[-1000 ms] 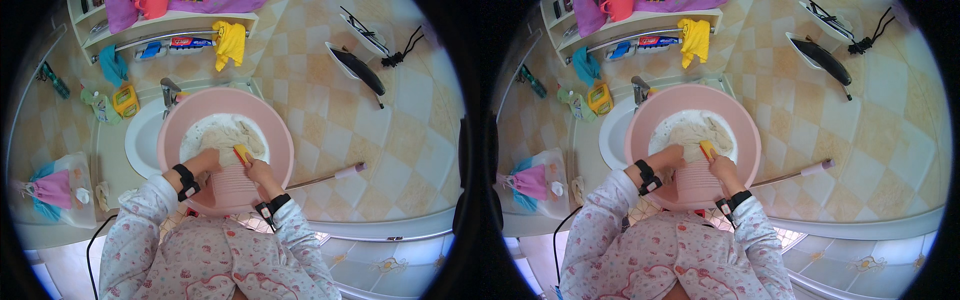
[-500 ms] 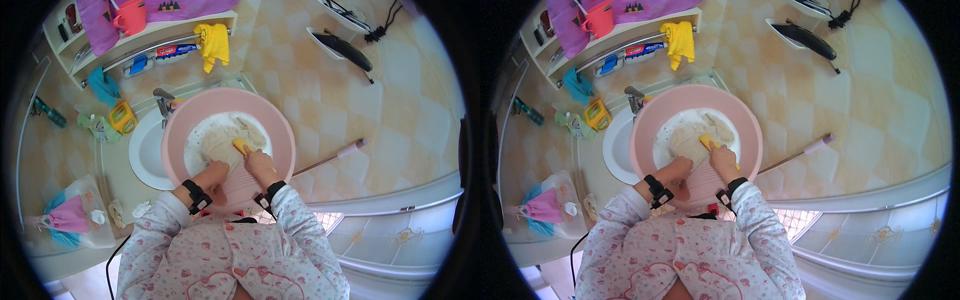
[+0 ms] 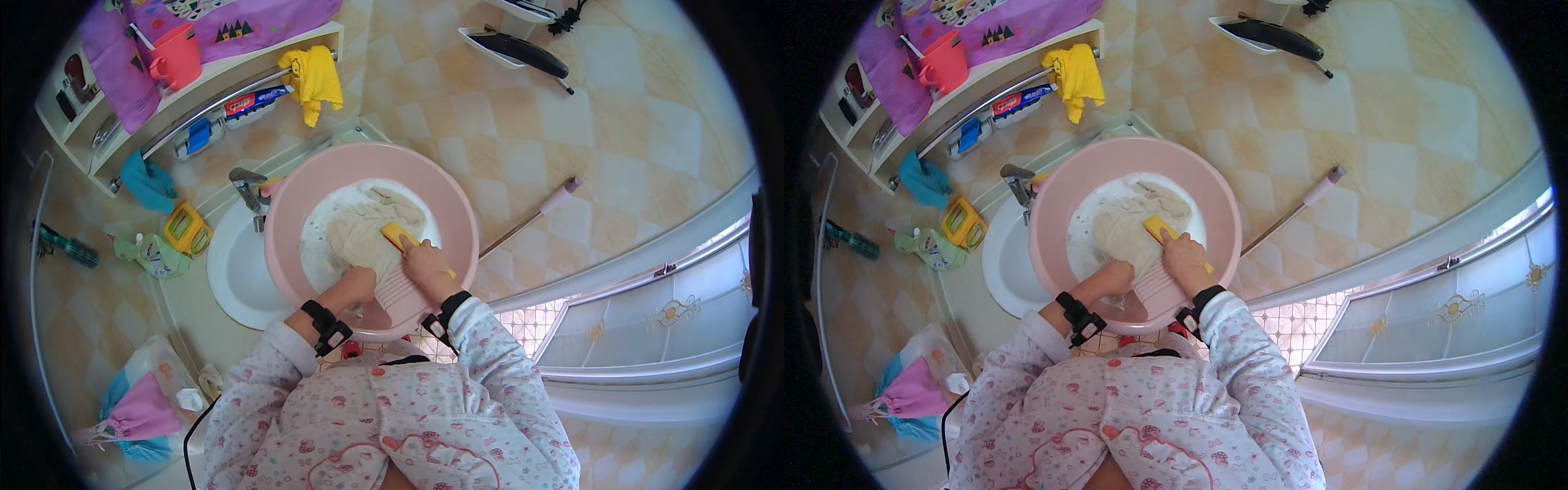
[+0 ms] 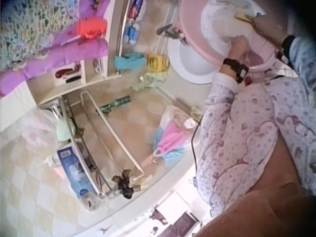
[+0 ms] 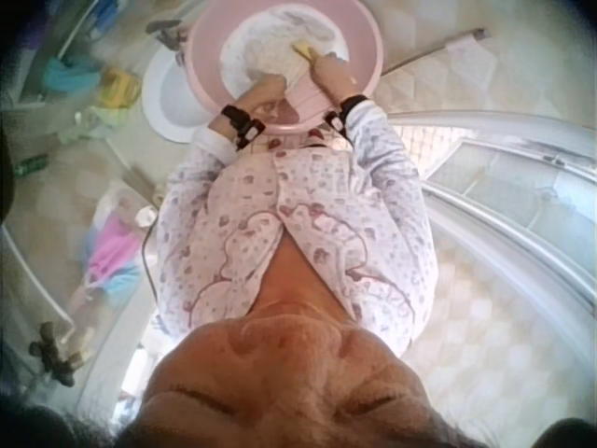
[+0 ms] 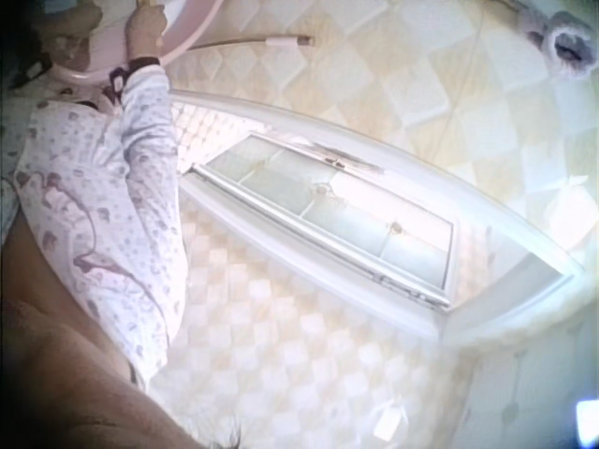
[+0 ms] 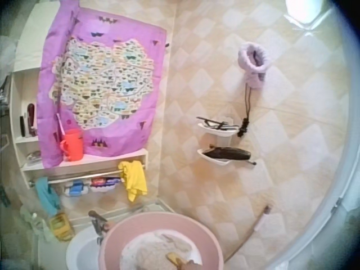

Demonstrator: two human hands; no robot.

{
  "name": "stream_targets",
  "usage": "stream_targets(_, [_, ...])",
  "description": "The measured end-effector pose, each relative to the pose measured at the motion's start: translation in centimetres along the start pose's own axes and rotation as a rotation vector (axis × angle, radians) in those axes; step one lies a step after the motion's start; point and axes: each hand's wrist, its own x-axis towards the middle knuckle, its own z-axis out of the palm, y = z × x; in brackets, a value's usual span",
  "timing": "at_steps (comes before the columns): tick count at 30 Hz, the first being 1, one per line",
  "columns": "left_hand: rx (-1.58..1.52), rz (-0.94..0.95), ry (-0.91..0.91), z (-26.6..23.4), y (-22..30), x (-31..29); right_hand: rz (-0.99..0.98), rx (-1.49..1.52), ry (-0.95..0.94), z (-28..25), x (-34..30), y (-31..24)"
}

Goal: The person places a cloth into a pink basin filled with soapy water and scrubs it with a yellow brush. They repeatedly rub the cloth against the basin's textured bottom and agitate it in the water.

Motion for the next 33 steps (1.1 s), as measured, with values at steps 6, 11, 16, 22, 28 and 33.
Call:
stream_targets(6, [-0.153,-0.023,0.151,0.5,-0.3,-1.0,-0.141,0.103,-0.185,-1.1,-6.8,-2.0])
stream_targets(11, [-0.064,-0.012,0.089,0.6,-0.2,-0.8,-0.001,0.083,-0.109,-0.4,-1.8,0.4])
stream_targets(16, [0.073,0.025,-0.300,-0.9,-1.1,-1.3,0.116,0.046,-0.372,3.8,3.1,7.8])
stream_targets(22, [-0.093,-0.099,0.306,-2.0,-0.9,0.6,0.131,0.311,-0.511,7.6,6.7,8.9])
stream_targets(28, [-0.024,-0.178,0.225,-1.3,0.6,2.3,-0.005,0.228,-0.443,0.5,4.8,7.2])
stream_targets(33, [-0.113,-0.068,0.156,-1.6,1.9,2.5,-0.069,0.133,-0.296,-3.8,-1.3,3.8])
